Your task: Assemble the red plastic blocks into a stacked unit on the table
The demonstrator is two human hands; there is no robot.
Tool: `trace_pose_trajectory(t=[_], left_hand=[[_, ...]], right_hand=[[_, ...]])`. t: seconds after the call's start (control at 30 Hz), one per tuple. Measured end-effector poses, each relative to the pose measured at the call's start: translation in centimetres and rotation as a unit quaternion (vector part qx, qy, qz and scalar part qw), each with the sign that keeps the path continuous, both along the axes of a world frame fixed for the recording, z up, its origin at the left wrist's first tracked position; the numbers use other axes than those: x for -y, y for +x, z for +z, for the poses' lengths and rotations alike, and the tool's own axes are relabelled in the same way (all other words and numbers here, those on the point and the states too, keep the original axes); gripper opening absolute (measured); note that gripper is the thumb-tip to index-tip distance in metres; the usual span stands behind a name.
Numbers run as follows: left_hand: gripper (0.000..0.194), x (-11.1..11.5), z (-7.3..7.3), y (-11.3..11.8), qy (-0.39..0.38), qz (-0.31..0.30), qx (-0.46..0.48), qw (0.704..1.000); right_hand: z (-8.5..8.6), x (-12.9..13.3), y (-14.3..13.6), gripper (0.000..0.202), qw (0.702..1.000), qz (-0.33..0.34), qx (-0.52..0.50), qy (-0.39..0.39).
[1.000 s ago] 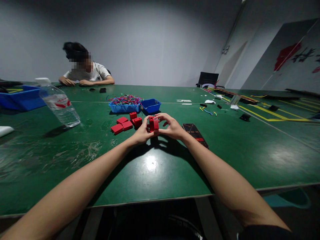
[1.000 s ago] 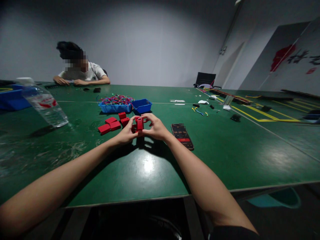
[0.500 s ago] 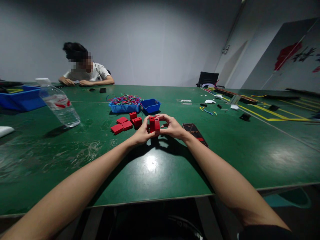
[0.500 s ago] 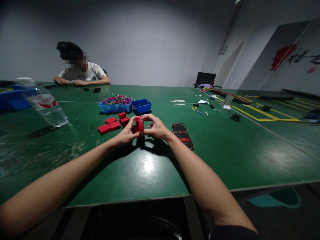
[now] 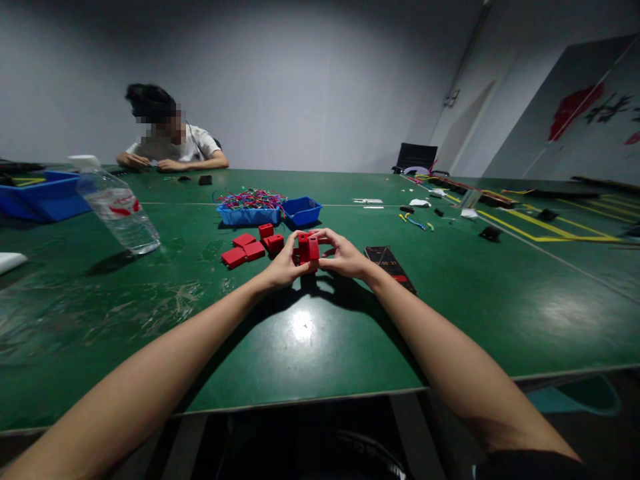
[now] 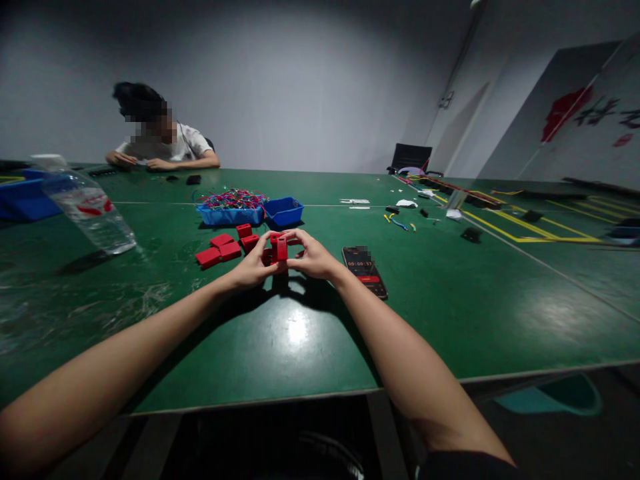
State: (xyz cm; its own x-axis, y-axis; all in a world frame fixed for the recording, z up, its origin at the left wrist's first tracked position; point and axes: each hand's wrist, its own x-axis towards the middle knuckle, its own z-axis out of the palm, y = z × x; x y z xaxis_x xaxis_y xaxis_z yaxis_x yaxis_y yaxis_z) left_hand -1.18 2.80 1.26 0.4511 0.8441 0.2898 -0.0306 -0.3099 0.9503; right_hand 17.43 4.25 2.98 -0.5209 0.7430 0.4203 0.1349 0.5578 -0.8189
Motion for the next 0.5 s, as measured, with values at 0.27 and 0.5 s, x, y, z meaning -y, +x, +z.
trace_pose_trajectory(t=[0.27,0.5], left_hand=[[0.083,-0.11,-0.27,-0.13,0.026,0.004,-0.004,1.000],[0.080,0.02,0.07,-0.17,0.054,0.011,-0.021,0.998]], right_hand=[[0.19,-0.04,0.30,0.046,0.997,-0.012,0.039,0.063],[0.53,0.18,0.04,0.045,0.995,-0.013,0.030,0.089]])
